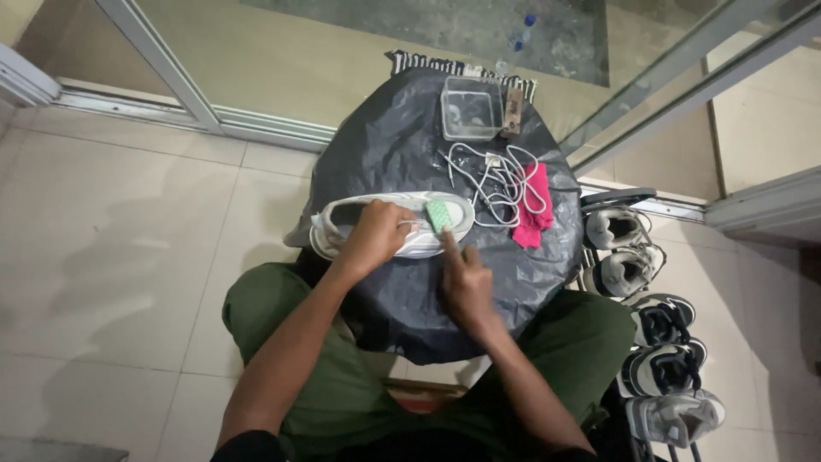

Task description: The person scrubs a white sneaker with a green brush, focusing on the upper and toe areas. The shoe is held in the left hand while the right hand applies the brush. The person rotates the shoe to access different sides during the cleaning process.

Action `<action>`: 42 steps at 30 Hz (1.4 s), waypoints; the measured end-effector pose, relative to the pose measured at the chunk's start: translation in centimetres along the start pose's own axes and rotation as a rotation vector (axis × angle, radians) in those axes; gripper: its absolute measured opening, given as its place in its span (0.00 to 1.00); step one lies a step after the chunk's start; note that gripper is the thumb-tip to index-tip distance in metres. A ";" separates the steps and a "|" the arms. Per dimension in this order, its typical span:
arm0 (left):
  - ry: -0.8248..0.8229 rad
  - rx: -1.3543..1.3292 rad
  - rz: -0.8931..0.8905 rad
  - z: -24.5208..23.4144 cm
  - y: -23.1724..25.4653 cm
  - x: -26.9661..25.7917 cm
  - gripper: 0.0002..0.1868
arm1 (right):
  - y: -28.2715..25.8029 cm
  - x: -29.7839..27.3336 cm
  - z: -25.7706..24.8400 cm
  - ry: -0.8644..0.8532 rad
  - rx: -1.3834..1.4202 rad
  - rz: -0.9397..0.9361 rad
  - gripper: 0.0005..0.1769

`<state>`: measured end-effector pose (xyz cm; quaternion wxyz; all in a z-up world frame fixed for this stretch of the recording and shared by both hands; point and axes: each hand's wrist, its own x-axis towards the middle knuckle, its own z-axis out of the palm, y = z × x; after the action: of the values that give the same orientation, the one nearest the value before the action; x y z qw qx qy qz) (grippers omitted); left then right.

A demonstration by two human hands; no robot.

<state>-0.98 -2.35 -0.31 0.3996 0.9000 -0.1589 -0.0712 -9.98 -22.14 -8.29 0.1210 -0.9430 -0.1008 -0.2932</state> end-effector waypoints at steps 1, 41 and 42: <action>0.001 0.003 0.002 -0.1 0.0 0.1 0.11 | 1.1 0.6 0.0 0.004 0.000 0.001 0.26; 0.026 0.024 -0.021 -1.0 2.1 0.1 0.09 | 3.7 0.2 0.6 -0.019 0.171 0.079 0.19; 0.025 0.003 -0.016 -0.9 2.2 -0.6 0.10 | 4.2 -0.5 0.4 -0.034 0.116 0.095 0.19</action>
<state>-1.84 -2.86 1.90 0.3995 0.9027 -0.1467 -0.0629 -9.06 -26.07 -9.63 0.1878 -0.9429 -0.0747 -0.2648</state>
